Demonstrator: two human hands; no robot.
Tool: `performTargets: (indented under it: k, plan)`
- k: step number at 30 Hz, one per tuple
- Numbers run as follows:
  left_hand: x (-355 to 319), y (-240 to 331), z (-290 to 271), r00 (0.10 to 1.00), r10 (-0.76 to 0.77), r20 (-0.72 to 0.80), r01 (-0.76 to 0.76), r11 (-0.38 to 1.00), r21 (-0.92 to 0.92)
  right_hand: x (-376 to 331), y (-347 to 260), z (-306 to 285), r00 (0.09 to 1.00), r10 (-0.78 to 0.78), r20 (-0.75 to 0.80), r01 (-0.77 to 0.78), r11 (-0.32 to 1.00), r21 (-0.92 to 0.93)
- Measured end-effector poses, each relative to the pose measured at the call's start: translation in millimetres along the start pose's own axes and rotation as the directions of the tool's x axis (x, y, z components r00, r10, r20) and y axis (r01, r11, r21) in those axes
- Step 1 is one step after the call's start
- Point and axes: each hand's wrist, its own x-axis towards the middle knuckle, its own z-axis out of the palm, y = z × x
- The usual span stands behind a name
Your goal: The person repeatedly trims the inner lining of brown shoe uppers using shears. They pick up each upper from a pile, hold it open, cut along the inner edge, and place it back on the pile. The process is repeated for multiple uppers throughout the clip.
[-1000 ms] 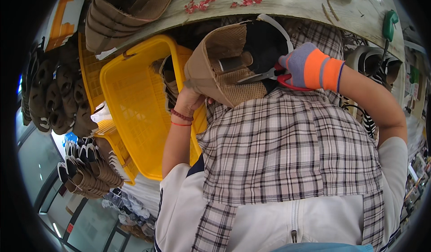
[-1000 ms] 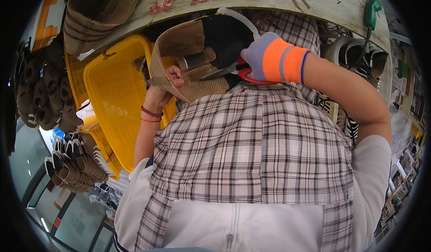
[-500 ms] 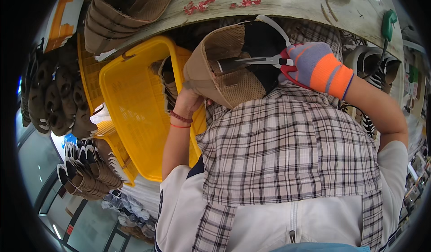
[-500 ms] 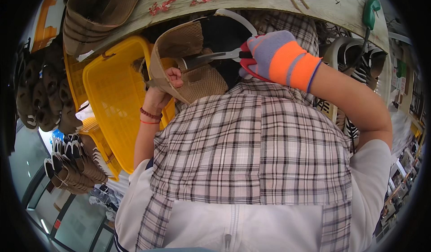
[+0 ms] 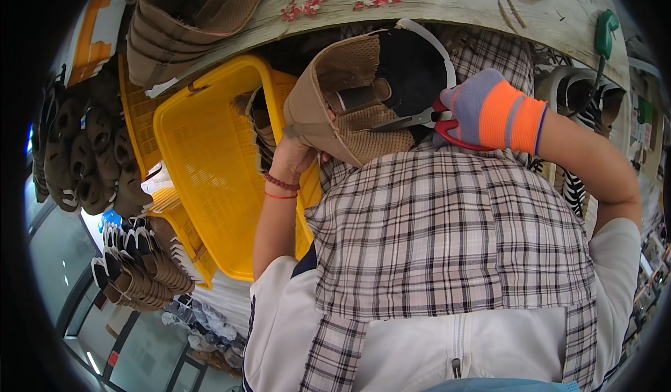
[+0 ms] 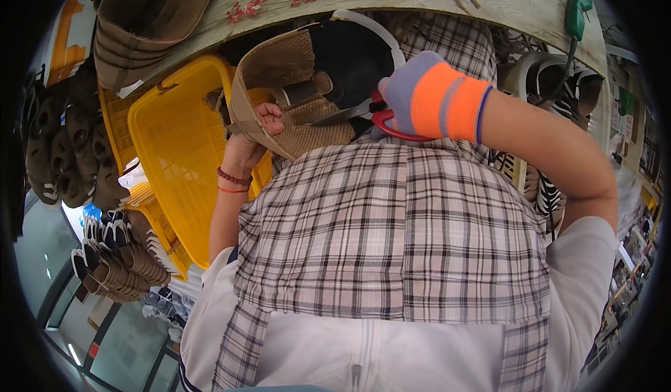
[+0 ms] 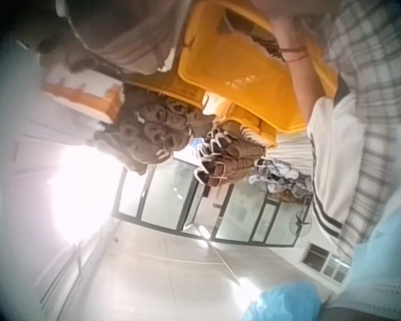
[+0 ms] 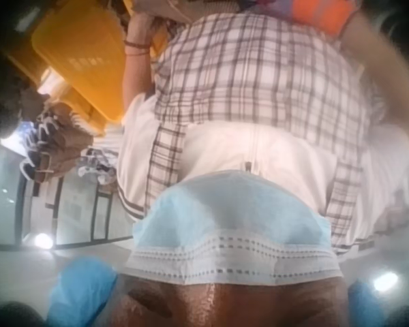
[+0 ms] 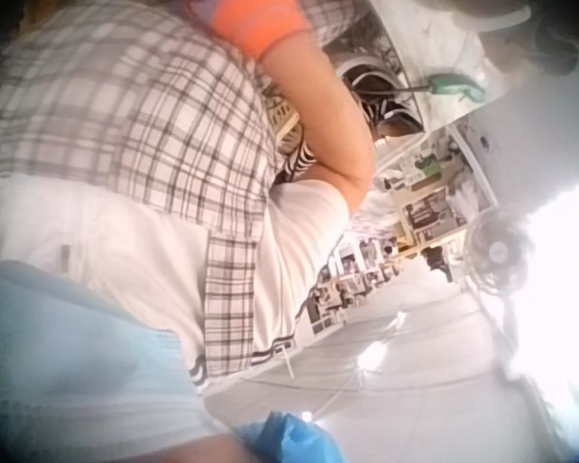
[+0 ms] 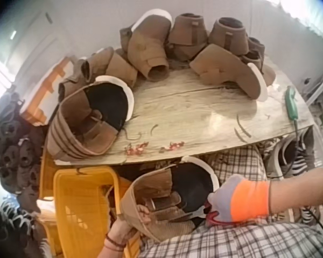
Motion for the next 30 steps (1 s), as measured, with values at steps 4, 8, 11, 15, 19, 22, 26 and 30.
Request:
performTargets:
  k: [4, 8, 11, 15, 19, 22, 26, 30]
  plan:
    - [-1, 1, 1, 1.000, -0.011, -0.014, 0.011, 1.000, -0.001, -2, -1, -13, 0.998, 0.002, 0.063, -0.003, 1.000, 0.023]
    - [-1, -2, -2, 0.999, -0.009, -0.031, 0.008, 0.999, -0.031, -3, -10, -21, 0.995, 0.015, 0.095, -0.012, 0.999, -0.037]
    - [0, -2, -3, 1.000, -0.014, -0.023, 0.013, 0.999, -0.039, -13, -24, -33, 0.997, -0.013, 0.074, 0.018, 0.998, -0.067]
    - [0, 3, -1, 0.999, -0.027, -0.016, 0.027, 0.999, -0.025, -16, -44, -38, 0.992, -0.051, 0.120, 0.073, 0.980, -0.183]
    - [-1, 0, -2, 0.999, -0.032, -0.035, 0.032, 0.999, -0.016, -13, -54, -32, 0.992, -0.035, 0.123, 0.054, 0.987, -0.154]
    - [0, -3, -3, 0.998, -0.025, -0.057, 0.024, 1.000, -0.010, -12, -47, -17, 0.998, -0.048, 0.031, 0.052, 0.985, -0.162]
    - [-1, -4, -4, 0.998, -0.020, -0.062, 0.020, 1.000, -0.010, -14, -19, -25, 0.999, -0.031, 0.017, 0.030, 0.998, 0.055]
    - [-5, -3, 0, 0.998, -0.017, -0.066, 0.016, 1.000, -0.015, 2, -4, -10, 0.991, 0.095, 0.089, -0.110, 0.978, 0.179]
